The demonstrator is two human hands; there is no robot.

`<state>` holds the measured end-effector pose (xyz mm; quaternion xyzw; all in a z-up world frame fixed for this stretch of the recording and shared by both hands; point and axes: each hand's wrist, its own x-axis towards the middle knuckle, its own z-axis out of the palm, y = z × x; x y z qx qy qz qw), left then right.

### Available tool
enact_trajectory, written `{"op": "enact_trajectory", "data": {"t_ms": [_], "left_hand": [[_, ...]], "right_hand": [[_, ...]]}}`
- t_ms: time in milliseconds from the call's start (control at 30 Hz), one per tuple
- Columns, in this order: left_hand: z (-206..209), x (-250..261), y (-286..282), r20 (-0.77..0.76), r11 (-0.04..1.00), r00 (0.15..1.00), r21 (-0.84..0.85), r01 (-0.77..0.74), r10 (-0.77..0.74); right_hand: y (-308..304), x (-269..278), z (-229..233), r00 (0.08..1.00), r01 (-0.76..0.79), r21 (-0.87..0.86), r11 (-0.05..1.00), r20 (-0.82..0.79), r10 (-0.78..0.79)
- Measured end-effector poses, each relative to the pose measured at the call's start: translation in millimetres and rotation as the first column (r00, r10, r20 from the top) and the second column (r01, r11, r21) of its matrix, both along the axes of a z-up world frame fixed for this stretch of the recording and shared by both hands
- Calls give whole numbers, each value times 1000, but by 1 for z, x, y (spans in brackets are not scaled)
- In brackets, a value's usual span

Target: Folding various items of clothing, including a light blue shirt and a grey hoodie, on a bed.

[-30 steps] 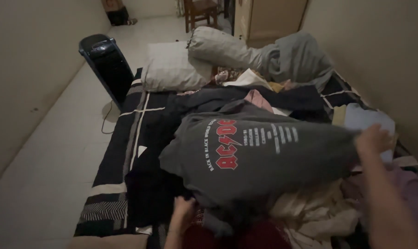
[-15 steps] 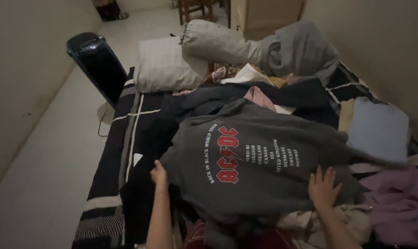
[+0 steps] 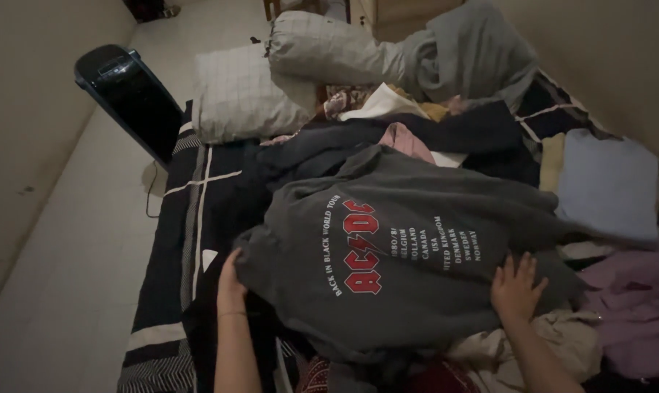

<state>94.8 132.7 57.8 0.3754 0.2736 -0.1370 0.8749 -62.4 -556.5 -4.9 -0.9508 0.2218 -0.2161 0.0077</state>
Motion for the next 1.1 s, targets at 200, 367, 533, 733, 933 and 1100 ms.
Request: {"op": "enact_trajectory", "data": {"t_ms": [200, 367, 533, 733, 933, 1100], "left_hand": [[173, -65, -48, 605, 768, 633, 53, -638, 484], [128, -76, -32, 719, 587, 601, 332, -739, 350], [-17, -78, 33, 164, 619, 800, 551, -559, 577], [16, -89, 31, 105, 295, 740, 873, -389, 664], [26, -51, 47, 13, 89, 948, 995, -43, 317], [26, -50, 65, 172, 104, 813, 956, -274, 557]], "right_hand": [[2, -4, 8, 995, -74, 75, 994, 72, 69], [3, -6, 10, 996, -67, 41, 997, 63, 64], [-1, -4, 1, 993, -94, 25, 995, 77, 92], [8, -5, 15, 991, -104, 80, 991, 97, 96], [6, -5, 12, 1000, -21, 30, 999, 8, 21], [0, -3, 7, 999, -43, 34, 999, -12, 43]]}}
